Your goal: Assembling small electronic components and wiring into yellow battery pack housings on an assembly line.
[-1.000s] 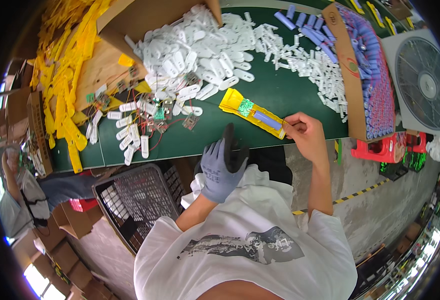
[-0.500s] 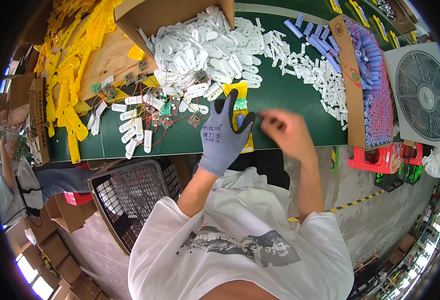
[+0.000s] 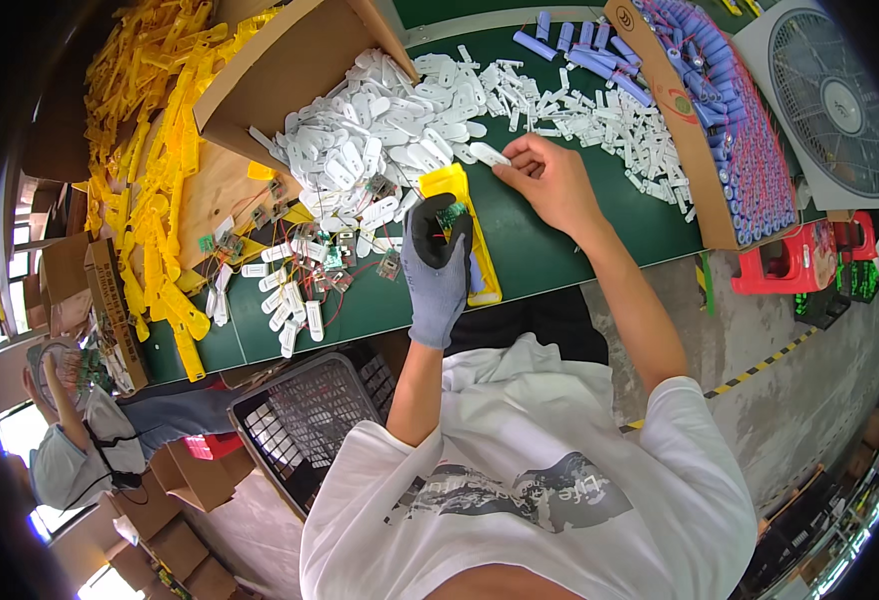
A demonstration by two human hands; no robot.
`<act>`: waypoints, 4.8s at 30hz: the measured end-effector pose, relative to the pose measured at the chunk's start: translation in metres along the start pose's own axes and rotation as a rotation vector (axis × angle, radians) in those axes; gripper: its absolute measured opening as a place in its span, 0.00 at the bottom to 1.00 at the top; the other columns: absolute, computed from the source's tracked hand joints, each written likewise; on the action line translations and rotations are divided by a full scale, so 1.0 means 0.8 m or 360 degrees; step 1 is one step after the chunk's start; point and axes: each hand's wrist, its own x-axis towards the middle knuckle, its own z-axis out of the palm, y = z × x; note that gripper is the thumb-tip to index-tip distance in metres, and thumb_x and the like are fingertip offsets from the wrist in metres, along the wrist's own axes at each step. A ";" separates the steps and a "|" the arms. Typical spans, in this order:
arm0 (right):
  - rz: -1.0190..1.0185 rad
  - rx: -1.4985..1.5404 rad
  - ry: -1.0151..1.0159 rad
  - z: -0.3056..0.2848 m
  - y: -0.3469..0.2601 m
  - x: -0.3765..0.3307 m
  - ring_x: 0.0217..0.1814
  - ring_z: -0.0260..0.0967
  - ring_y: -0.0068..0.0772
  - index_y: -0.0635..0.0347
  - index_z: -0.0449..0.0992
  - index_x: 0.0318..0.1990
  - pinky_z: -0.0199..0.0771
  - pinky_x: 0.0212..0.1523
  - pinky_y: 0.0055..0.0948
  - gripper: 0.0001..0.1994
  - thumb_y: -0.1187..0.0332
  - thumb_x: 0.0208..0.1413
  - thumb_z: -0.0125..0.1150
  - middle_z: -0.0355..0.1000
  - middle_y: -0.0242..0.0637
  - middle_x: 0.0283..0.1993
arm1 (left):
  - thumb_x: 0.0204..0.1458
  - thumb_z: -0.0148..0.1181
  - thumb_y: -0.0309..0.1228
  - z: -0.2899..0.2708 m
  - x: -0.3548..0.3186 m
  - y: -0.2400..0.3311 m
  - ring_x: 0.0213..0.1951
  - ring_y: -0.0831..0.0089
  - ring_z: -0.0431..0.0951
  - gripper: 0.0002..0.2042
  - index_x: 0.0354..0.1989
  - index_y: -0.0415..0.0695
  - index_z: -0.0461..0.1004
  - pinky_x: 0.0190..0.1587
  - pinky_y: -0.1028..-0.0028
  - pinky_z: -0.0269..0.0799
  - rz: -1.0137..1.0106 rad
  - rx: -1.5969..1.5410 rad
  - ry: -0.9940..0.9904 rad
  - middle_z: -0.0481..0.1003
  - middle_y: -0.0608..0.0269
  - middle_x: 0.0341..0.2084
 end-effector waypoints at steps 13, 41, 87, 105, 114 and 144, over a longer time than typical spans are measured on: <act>0.0234 0.0431 0.0101 -0.024 0.004 -0.024 0.29 0.72 0.17 0.66 0.81 0.39 0.71 0.31 0.18 0.09 0.72 0.52 0.69 0.78 0.34 0.30 | 0.54 0.58 0.18 0.016 0.010 -0.016 0.37 0.80 0.73 0.14 0.49 0.41 0.70 0.41 0.78 0.71 0.0077 -0.0394 -0.0148 0.73 0.64 0.38; 0.0635 0.1744 -0.0722 -0.010 0.008 -0.044 0.26 0.74 0.19 0.65 0.75 0.40 0.83 0.34 0.27 0.07 0.70 0.59 0.61 0.75 0.32 0.28 | 0.52 0.57 0.25 0.023 0.015 -0.009 0.38 0.54 0.74 0.10 0.44 0.40 0.72 0.41 0.65 0.69 0.0299 0.0089 -0.0003 0.73 0.51 0.35; 0.0241 0.0650 0.0045 0.044 -0.038 -0.093 0.46 0.74 0.22 0.63 0.72 0.59 0.78 0.45 0.24 0.18 0.76 0.60 0.57 0.76 0.42 0.50 | 0.54 0.55 0.21 0.025 0.009 -0.013 0.34 0.65 0.72 0.08 0.42 0.37 0.69 0.38 0.68 0.69 0.0219 -0.0127 0.0008 0.70 0.54 0.35; -0.0033 0.0591 0.0169 -0.019 -0.037 -0.078 0.56 0.69 0.42 0.64 0.57 0.68 0.66 0.57 0.32 0.28 0.68 0.61 0.54 0.69 0.48 0.58 | 0.55 0.53 0.21 0.072 0.091 0.056 0.46 0.65 0.73 0.17 0.54 0.38 0.68 0.50 0.70 0.67 0.0176 -0.0125 -0.0243 0.72 0.54 0.46; -0.0087 -0.0096 0.0481 -0.035 -0.005 -0.128 0.36 0.76 0.40 0.61 0.80 0.38 0.76 0.39 0.31 0.07 0.76 0.50 0.64 0.77 0.41 0.36 | 0.56 0.56 0.26 0.207 0.521 0.059 0.46 0.68 0.77 0.25 0.64 0.43 0.62 0.49 0.72 0.72 0.0443 0.0322 0.0172 0.75 0.56 0.50; -0.0464 -0.0570 0.0442 -0.011 0.002 -0.122 0.25 0.68 0.32 0.56 0.79 0.34 0.66 0.29 0.32 0.03 0.72 0.51 0.63 0.71 0.31 0.24 | 0.51 0.62 0.36 -0.232 0.163 0.152 0.35 0.53 0.79 0.14 0.39 0.36 0.76 0.42 0.64 0.74 0.1187 0.0409 0.1025 0.79 0.50 0.33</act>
